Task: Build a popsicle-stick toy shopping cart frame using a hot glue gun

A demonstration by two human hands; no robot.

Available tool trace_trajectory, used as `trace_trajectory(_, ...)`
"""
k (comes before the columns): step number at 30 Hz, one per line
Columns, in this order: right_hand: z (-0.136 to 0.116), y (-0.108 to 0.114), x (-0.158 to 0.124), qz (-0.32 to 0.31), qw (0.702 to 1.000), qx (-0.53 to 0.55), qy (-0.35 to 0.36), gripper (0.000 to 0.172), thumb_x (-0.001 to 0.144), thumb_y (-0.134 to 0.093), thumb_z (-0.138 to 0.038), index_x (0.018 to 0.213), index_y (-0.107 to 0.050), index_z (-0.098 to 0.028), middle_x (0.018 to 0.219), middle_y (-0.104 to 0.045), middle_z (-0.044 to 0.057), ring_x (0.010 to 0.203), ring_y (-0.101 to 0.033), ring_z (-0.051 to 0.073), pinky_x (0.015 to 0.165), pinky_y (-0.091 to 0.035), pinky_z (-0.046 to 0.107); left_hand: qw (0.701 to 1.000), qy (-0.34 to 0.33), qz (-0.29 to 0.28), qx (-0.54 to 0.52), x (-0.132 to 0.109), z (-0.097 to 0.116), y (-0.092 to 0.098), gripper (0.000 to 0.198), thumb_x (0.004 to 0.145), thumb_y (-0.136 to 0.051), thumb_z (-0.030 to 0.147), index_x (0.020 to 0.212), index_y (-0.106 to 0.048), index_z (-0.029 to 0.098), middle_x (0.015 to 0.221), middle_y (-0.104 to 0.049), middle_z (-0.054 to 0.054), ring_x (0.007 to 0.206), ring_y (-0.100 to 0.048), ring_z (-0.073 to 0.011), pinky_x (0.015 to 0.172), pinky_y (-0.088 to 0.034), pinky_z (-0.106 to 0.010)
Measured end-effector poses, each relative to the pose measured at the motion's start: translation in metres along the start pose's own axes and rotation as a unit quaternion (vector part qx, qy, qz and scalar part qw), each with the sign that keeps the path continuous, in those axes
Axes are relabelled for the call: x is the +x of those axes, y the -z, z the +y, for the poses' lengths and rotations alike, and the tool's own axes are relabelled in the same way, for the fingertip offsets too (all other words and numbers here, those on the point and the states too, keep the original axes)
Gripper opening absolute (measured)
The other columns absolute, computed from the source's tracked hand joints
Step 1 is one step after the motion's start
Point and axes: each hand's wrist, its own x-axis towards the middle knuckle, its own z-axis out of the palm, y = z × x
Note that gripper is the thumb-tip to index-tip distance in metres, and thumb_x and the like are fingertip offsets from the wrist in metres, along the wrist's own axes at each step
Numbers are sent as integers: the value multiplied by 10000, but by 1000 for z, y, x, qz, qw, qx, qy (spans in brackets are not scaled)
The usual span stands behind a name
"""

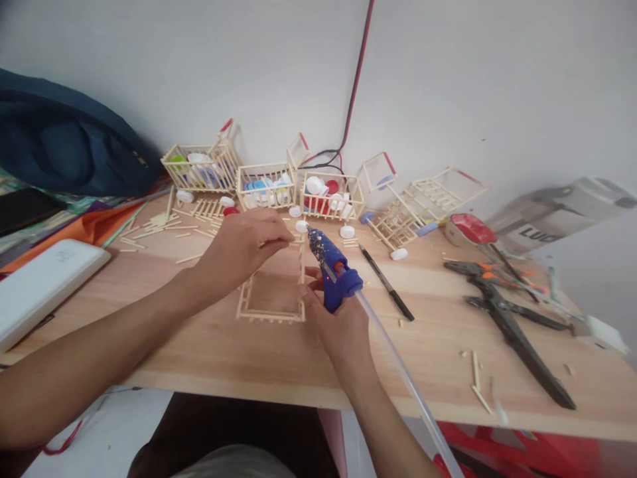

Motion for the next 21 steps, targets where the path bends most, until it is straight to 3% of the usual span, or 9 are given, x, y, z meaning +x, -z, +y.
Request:
trace_trajectory(12,1,1,0,-12,1000,-19,2,373,793,-661,-419,1091,-720,-203,977,-750,77,869,-703,263,729,-544,365,1000,-13,8,10,-2,-3,-6,210,922,-559,184,770,-702,161,833,-683,-61,853,-607,-200,764,-460,-330)
trace_trajectory(17,1,0,0,9,1000,-22,9,371,787,-665,-444,1055,-733,-196,989,-756,85,861,-705,263,719,-542,359,997,50,34,-42,0,-5,28,158,892,-587,146,949,-727,190,990,-730,-47,929,-648,-184,841,-482,-318)
trace_trajectory(21,6,0,2,0,999,-28,20,351,772,-688,-442,1026,-736,-203,1018,-758,87,867,-708,265,722,-546,359,991,118,27,-52,-9,-12,59,90,847,-644,173,864,-730,192,894,-738,-17,825,-657,-155,766,-487,-279)
